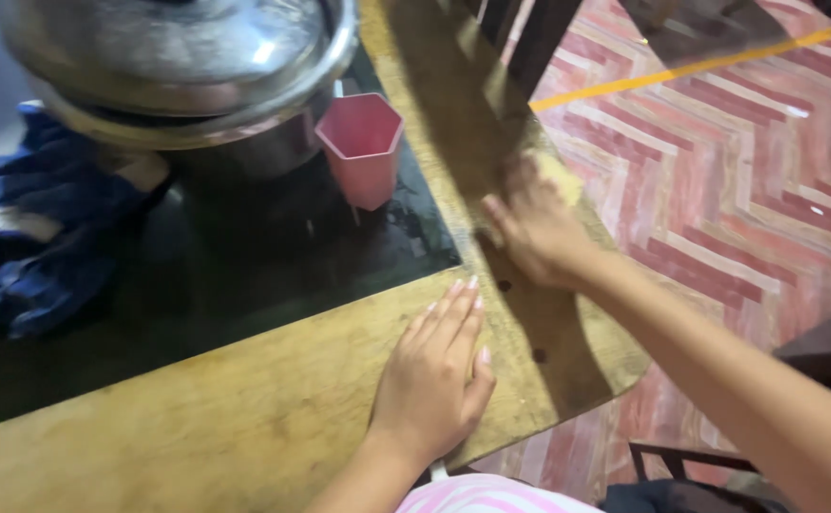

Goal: The recorder is sanding the surface of a wooden table using a piece of sandpaper.

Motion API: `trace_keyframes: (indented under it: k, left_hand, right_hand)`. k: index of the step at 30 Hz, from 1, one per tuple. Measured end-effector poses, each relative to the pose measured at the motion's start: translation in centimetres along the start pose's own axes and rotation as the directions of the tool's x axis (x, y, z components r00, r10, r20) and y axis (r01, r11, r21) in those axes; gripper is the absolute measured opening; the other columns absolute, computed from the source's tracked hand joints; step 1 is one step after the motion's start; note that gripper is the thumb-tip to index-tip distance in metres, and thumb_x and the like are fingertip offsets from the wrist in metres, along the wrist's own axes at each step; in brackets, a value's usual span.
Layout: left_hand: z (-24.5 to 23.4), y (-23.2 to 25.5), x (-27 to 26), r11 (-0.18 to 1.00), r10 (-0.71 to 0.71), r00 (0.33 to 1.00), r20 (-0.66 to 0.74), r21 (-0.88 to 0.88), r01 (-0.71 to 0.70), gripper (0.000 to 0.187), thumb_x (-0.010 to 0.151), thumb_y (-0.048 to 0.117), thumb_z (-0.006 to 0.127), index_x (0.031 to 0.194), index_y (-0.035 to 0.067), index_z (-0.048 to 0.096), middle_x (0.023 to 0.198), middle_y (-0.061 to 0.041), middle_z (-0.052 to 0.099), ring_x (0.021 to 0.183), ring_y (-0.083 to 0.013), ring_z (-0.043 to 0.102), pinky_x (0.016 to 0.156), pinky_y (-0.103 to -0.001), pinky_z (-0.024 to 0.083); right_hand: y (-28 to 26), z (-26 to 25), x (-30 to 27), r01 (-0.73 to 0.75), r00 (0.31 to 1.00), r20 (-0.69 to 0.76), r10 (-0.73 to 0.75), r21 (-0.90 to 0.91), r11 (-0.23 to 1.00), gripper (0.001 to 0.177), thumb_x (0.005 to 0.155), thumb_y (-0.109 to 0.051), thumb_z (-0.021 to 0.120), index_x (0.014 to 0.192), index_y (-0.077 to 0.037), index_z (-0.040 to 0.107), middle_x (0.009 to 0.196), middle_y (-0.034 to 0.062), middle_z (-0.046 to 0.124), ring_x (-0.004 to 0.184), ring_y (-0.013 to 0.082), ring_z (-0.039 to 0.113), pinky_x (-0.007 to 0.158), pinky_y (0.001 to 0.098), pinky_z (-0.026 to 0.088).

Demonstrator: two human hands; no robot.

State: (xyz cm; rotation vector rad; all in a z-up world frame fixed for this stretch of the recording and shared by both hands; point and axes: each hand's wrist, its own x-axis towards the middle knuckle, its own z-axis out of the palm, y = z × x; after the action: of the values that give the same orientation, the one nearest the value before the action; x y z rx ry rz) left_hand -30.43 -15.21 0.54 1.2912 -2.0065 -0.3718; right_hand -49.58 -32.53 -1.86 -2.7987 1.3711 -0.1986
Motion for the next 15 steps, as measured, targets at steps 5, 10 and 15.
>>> trace_keyframes:
  k: [5, 10, 15]
  left_hand:
    - [-1.4, -1.1, -1.8, 0.999, -0.037, 0.998, 0.054, 0.011, 0.037, 0.043, 0.097, 0.018, 0.053, 0.133, -0.004, 0.059, 0.147, -0.021, 0.054, 0.145, -0.0347, 0.047, 0.121, -0.046, 0.034]
    - [-7.5, -2.9, -7.8, 0.962, -0.122, 0.992, 0.039, 0.249, 0.108, 0.064, 0.095, 0.026, 0.051, 0.154, 0.005, 0.04, 0.162, -0.013, 0.038, 0.151, -0.0316, 0.029, 0.118, -0.049, 0.024]
    - [-12.8, -7.9, -14.8, 0.772, -0.334, 0.932, -0.143, 0.525, 0.357, 0.067, 0.092, 0.033, 0.047, 0.156, 0.015, 0.037, 0.163, -0.009, 0.033, 0.15, -0.0286, 0.027, 0.116, -0.054, 0.02]
  right_hand:
    - [-3.7, -1.1, -4.0, 0.095, 0.991, 0.09, -0.101, 0.072, 0.993, 0.056, 0.107, -0.029, 0.031, 0.154, 0.001, 0.027, 0.169, 0.0243, 0.013, 0.159, 0.037, 0.009, 0.126, 0.0483, 0.009]
    - [-0.6, -0.9, -7.6, -0.212, 0.976, 0.091, 0.198, 0.18, 0.961, 0.068, 0.102, -0.038, 0.033, 0.161, -0.006, 0.022, 0.169, 0.0229, 0.008, 0.152, 0.0365, 0.013, 0.12, 0.0439, 0.016]
    - [-5.2, 0.8, -9.1, -0.176, 0.97, -0.166, 0.178, 0.023, 0.984, 0.072, 0.105, -0.039, 0.036, 0.158, 0.006, 0.019, 0.164, 0.0321, 0.014, 0.153, 0.0446, 0.013, 0.121, 0.0511, 0.014]
